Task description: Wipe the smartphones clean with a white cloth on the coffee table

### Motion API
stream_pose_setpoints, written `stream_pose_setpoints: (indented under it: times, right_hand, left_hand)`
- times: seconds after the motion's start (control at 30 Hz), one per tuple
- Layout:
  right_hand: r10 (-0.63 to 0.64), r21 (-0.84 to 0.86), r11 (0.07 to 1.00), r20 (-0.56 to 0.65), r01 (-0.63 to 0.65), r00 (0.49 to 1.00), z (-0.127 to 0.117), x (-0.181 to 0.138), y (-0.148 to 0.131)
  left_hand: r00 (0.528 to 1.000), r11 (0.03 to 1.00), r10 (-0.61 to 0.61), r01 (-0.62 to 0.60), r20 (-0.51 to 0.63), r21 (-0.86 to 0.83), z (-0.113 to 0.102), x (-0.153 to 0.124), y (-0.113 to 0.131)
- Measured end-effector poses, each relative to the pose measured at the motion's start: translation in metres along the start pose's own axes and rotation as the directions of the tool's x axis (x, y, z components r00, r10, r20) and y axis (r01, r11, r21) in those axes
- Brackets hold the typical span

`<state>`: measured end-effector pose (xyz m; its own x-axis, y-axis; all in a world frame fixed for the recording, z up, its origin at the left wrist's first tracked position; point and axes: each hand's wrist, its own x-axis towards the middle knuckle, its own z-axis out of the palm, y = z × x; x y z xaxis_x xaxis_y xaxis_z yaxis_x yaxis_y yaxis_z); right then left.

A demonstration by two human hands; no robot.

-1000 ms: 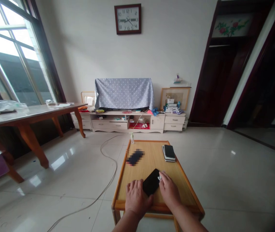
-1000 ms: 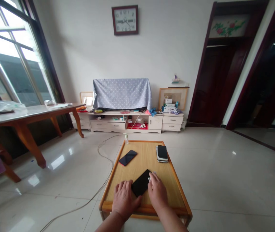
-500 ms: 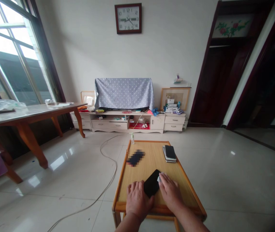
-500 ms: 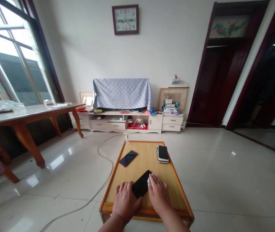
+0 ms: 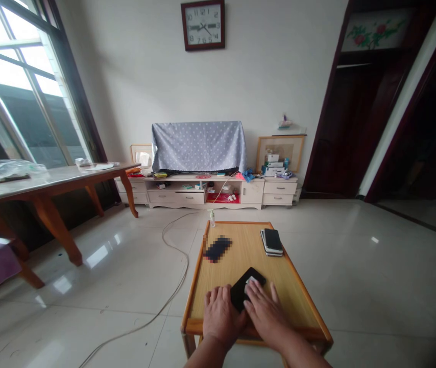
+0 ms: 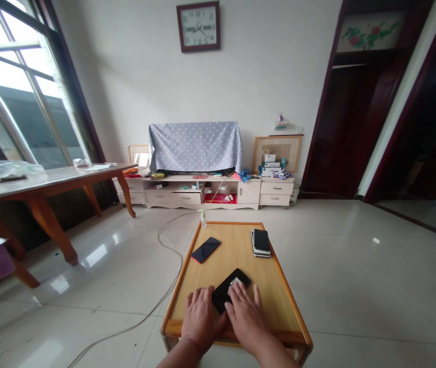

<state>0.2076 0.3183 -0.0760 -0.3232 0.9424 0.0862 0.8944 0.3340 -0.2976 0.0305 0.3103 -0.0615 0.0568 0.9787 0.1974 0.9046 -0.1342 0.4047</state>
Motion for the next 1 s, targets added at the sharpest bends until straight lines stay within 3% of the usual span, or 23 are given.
stream_pose_setpoints:
  times: [0.07,0.13,0.3,0.37,0.57,0.73,0.8,0.87,1.0]
  right_hand:
    - [-0.15,0.06,0.987,0.049,0.147,0.987,-0.004,-0.004,-0.012]
    - [-0.216,0.084,0.974,0.069,0.21,0.974,-0.01,-0.003,-0.014]
    - [0.042,-0.015,0.999,-0.032,-0.042,0.999,-0.022,0.016,0.011]
    - [0.07,-0.026,0.997,-0.052,-0.072,0.996,-0.022,0.017,0.008]
    - [-0.263,0.149,0.954,0.009,0.259,0.965,-0.011,0.003,-0.027]
    - [0.04,0.04,0.999,-0.052,-0.038,0.998,-0.021,0.026,0.005]
    - [0.077,0.028,0.997,-0.065,-0.076,0.995,-0.021,0.031,0.01]
    - [0.014,0.039,0.999,-0.034,-0.013,0.999,-0.017,0.028,0.001]
    - [-0.259,0.139,0.958,0.046,0.251,0.965,-0.008,0.021,-0.022]
  left_hand:
    - [1.0,1.0,-0.002,0.002,0.019,0.013,0.001,0.001,0.0]
    - [1.0,1.0,-0.004,0.004,0.024,0.016,0.002,0.001,0.0]
    - [1.0,1.0,0.002,-0.002,0.002,-0.011,0.0,0.001,0.002]
    - [1.0,1.0,-0.001,0.001,0.005,-0.01,0.0,0.001,0.002]
    - [0.999,1.0,0.0,0.001,0.033,-0.023,0.002,0.004,-0.001]
    - [1.0,0.999,-0.024,0.025,0.015,-0.03,-0.001,0.002,0.003]
    - [0.999,0.999,-0.022,0.023,0.024,-0.034,-0.001,0.002,0.003]
    - [0.999,0.999,-0.032,0.033,0.023,-0.035,0.0,0.002,0.001]
    - [1.0,0.999,-0.007,0.007,0.015,-0.048,0.005,0.003,-0.003]
